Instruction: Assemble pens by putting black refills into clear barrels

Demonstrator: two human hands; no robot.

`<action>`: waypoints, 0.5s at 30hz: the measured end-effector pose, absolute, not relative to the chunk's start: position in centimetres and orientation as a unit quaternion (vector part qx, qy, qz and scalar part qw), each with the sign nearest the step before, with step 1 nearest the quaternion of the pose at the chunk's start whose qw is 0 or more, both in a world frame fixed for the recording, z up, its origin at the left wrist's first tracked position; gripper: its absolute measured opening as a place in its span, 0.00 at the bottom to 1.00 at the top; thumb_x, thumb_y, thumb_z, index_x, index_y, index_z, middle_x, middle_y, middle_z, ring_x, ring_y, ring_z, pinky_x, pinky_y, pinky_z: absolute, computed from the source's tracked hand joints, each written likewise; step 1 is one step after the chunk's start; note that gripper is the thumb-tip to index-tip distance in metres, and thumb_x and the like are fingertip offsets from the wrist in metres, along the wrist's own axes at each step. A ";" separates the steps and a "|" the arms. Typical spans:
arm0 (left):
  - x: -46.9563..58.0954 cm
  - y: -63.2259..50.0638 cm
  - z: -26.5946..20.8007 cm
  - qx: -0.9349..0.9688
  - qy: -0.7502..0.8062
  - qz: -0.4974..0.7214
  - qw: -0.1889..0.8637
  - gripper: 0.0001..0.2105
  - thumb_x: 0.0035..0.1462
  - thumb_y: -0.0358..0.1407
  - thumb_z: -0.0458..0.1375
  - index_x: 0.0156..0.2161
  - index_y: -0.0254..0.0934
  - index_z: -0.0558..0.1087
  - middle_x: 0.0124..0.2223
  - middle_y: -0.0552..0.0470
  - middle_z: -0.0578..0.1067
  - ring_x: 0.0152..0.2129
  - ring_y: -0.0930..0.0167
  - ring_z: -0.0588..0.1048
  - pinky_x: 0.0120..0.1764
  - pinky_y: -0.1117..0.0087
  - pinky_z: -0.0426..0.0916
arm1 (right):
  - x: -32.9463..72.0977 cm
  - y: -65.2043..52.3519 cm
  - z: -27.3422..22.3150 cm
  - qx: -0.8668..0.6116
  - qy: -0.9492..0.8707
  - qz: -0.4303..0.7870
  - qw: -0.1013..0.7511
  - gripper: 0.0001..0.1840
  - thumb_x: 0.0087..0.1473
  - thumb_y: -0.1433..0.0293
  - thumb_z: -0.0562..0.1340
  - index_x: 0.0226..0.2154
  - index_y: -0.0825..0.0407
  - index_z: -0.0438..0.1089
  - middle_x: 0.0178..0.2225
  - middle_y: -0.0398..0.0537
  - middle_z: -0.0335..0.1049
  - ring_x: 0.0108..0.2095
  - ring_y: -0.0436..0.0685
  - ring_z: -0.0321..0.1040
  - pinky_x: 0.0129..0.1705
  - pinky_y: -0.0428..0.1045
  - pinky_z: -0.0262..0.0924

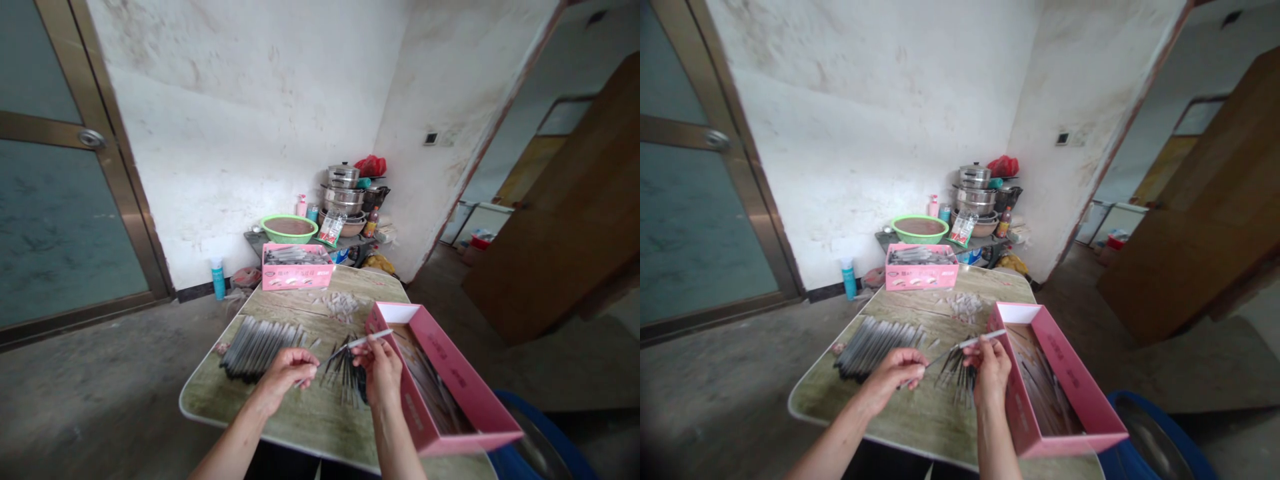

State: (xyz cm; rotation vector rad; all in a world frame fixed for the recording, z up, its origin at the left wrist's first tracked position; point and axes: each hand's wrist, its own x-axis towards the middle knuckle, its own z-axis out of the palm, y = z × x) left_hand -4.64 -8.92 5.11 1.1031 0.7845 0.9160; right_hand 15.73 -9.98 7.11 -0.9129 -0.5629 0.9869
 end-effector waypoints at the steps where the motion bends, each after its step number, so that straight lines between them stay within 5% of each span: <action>1: -4.7 -8.8 5.0 0.493 0.349 0.409 0.684 0.09 0.45 0.34 0.64 0.33 0.31 0.75 0.23 0.54 0.73 0.17 0.77 0.68 0.22 0.76 0.59 | 15.8 -9.9 7.2 -0.416 -0.259 0.451 0.746 0.16 0.42 0.63 0.71 0.25 0.53 0.65 0.20 0.42 0.73 0.20 0.52 0.70 0.16 0.43 0.62; 15: -3.0 -9.1 5.5 0.491 0.360 0.454 0.650 0.14 0.46 0.41 0.65 0.32 0.31 0.74 0.22 0.54 0.71 0.16 0.78 0.64 0.21 0.77 0.56 | 13.5 -10.0 6.9 -0.436 -0.274 0.486 0.706 0.18 0.41 0.61 0.71 0.22 0.55 0.65 0.18 0.42 0.71 0.17 0.52 0.69 0.14 0.43 0.61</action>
